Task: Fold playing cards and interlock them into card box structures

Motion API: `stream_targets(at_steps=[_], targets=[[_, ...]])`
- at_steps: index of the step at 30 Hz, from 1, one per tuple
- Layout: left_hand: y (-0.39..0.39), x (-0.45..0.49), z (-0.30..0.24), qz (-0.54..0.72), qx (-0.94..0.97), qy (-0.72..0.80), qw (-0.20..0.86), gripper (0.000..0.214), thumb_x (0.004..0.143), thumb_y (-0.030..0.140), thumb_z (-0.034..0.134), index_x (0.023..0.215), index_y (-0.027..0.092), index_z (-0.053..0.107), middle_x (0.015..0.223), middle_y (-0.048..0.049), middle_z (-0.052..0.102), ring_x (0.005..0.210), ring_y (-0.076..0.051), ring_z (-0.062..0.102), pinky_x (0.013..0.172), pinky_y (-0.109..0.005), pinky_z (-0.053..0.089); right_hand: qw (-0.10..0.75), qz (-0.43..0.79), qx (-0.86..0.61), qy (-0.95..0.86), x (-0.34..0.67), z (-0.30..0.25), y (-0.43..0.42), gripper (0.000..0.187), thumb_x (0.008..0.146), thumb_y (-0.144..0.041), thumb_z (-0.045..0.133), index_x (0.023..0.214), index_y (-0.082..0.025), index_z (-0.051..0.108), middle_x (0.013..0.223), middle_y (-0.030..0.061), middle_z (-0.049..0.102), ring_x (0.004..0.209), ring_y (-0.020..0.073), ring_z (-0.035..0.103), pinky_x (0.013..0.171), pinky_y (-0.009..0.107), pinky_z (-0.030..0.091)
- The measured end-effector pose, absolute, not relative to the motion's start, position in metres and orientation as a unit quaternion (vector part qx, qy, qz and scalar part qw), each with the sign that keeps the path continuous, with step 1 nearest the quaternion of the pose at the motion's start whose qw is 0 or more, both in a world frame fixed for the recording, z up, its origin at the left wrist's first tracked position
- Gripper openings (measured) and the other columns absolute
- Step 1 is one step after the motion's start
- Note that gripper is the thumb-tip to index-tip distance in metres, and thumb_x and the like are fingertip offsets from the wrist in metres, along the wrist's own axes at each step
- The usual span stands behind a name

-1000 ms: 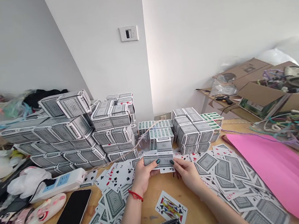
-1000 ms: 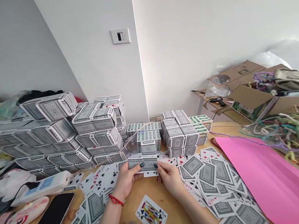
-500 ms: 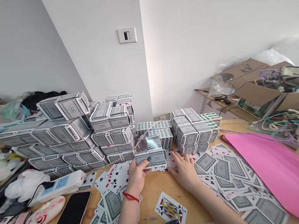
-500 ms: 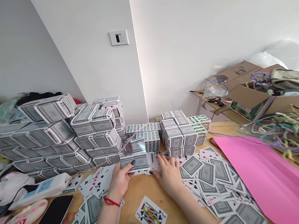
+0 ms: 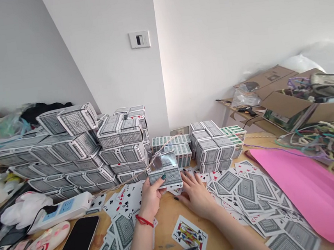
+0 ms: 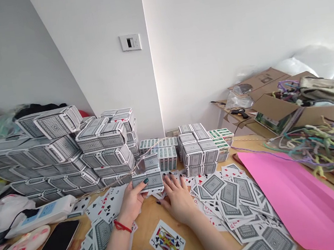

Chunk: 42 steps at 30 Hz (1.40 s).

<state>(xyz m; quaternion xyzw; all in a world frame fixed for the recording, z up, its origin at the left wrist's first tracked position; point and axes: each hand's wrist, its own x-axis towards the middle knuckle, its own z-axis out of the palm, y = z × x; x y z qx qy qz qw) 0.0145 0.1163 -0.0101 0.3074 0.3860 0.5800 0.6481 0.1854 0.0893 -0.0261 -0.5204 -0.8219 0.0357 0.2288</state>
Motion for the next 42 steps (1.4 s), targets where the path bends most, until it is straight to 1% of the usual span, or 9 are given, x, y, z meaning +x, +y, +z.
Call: stream_targets(at_steps=[7, 11, 13, 16, 20, 26, 33, 38, 42], targets=[[0.118, 0.013, -0.011, 0.573, 0.295, 0.408, 0.647, 0.029, 0.057, 0.02, 0.073, 0.082, 0.016, 0.059, 0.086, -0.005, 0.069, 0.077, -0.018, 0.065, 0.061, -0.024, 0.05, 0.28, 0.038, -0.515, -0.809, 0.188, -0.026, 0.09, 0.031, 0.085, -0.025, 0.045, 0.112, -0.018, 0.058, 0.113, 0.0097, 0.063, 0.109, 0.0258, 0.051, 0.099, 0.047, 0.029], [0.118, 0.01, -0.01, 0.583, 0.266, 0.382, 0.666, 0.025, 0.057, 0.017, 0.072, 0.078, 0.016, 0.058, 0.084, -0.003, 0.069, 0.073, -0.016, 0.065, 0.06, -0.023, 0.049, 0.363, 0.049, -0.52, -0.772, 0.193, -0.031, 0.091, 0.029, 0.085, -0.019, 0.038, 0.099, -0.017, 0.063, 0.088, 0.0112, 0.068, 0.084, 0.0232, 0.061, 0.084, 0.04, 0.043], [0.119, 0.009, -0.009, 0.59, 0.25, 0.365, 0.675, 0.026, 0.056, 0.015, 0.072, 0.079, 0.017, 0.059, 0.081, -0.0017, 0.069, 0.071, -0.016, 0.065, 0.058, -0.023, 0.049, 0.419, 0.102, -0.548, -0.717, 0.196, -0.034, 0.092, 0.029, 0.086, -0.026, 0.037, 0.093, -0.017, 0.064, 0.077, 0.0099, 0.067, 0.071, 0.0219, 0.061, 0.068, 0.034, 0.047], [0.12, 0.007, -0.01, 0.598, 0.244, 0.364, 0.671, 0.029, 0.055, 0.015, 0.071, 0.082, 0.018, 0.059, 0.08, -0.001, 0.069, 0.068, -0.015, 0.064, 0.055, -0.022, 0.048, 0.497, 0.208, -0.581, -0.61, 0.2, -0.035, 0.091, 0.032, 0.085, -0.041, 0.04, 0.089, -0.018, 0.061, 0.064, 0.0049, 0.064, 0.056, 0.0189, 0.058, 0.05, 0.027, 0.043], [0.121, 0.008, -0.011, 0.602, 0.258, 0.399, 0.642, 0.032, 0.055, 0.015, 0.073, 0.084, 0.018, 0.058, 0.079, 0.0001, 0.068, 0.064, -0.013, 0.063, 0.052, -0.019, 0.045, 0.565, 0.23, -0.602, -0.515, 0.205, -0.029, 0.089, 0.038, 0.08, -0.055, 0.044, 0.08, -0.019, 0.057, 0.05, -0.0004, 0.055, 0.044, 0.0155, 0.049, 0.044, 0.025, 0.037], [0.119, 0.011, -0.011, 0.594, 0.278, 0.421, 0.627, 0.033, 0.056, 0.016, 0.073, 0.085, 0.018, 0.057, 0.08, 0.0012, 0.066, 0.063, -0.011, 0.061, 0.052, -0.018, 0.046, 0.59, 0.287, -0.575, -0.489, 0.206, -0.026, 0.087, 0.037, 0.081, -0.056, 0.043, 0.081, -0.02, 0.053, 0.048, -0.0012, 0.055, 0.044, 0.0174, 0.056, 0.045, 0.026, 0.04], [0.119, 0.01, -0.008, 0.595, 0.264, 0.439, 0.62, 0.03, 0.055, 0.015, 0.074, 0.079, 0.018, 0.055, 0.073, 0.0017, 0.065, 0.061, -0.012, 0.06, 0.053, -0.021, 0.047, 0.591, 0.314, -0.56, -0.489, 0.203, -0.025, 0.083, 0.039, 0.08, -0.054, 0.048, 0.085, -0.018, 0.06, 0.036, -0.0067, 0.043, 0.03, 0.0127, 0.043, 0.035, 0.024, 0.033], [0.119, 0.01, -0.006, 0.593, 0.256, 0.444, 0.621, 0.032, 0.053, 0.014, 0.074, 0.079, 0.018, 0.055, 0.073, 0.0025, 0.064, 0.057, -0.01, 0.059, 0.051, -0.02, 0.048, 0.634, 0.341, -0.524, -0.456, 0.205, -0.023, 0.084, 0.043, 0.08, -0.054, 0.046, 0.086, -0.015, 0.064, 0.054, 0.0031, 0.062, 0.049, 0.0183, 0.06, 0.051, 0.029, 0.047], [0.118, 0.011, -0.006, 0.591, 0.261, 0.442, 0.622, 0.032, 0.053, 0.013, 0.073, 0.08, 0.018, 0.056, 0.074, 0.0025, 0.064, 0.058, -0.01, 0.059, 0.052, -0.02, 0.047, 0.659, 0.338, -0.523, -0.421, 0.206, -0.022, 0.087, 0.041, 0.074, -0.047, 0.059, 0.098, -0.014, 0.063, 0.058, 0.0011, 0.062, 0.047, 0.0152, 0.056, 0.046, 0.027, 0.046]])
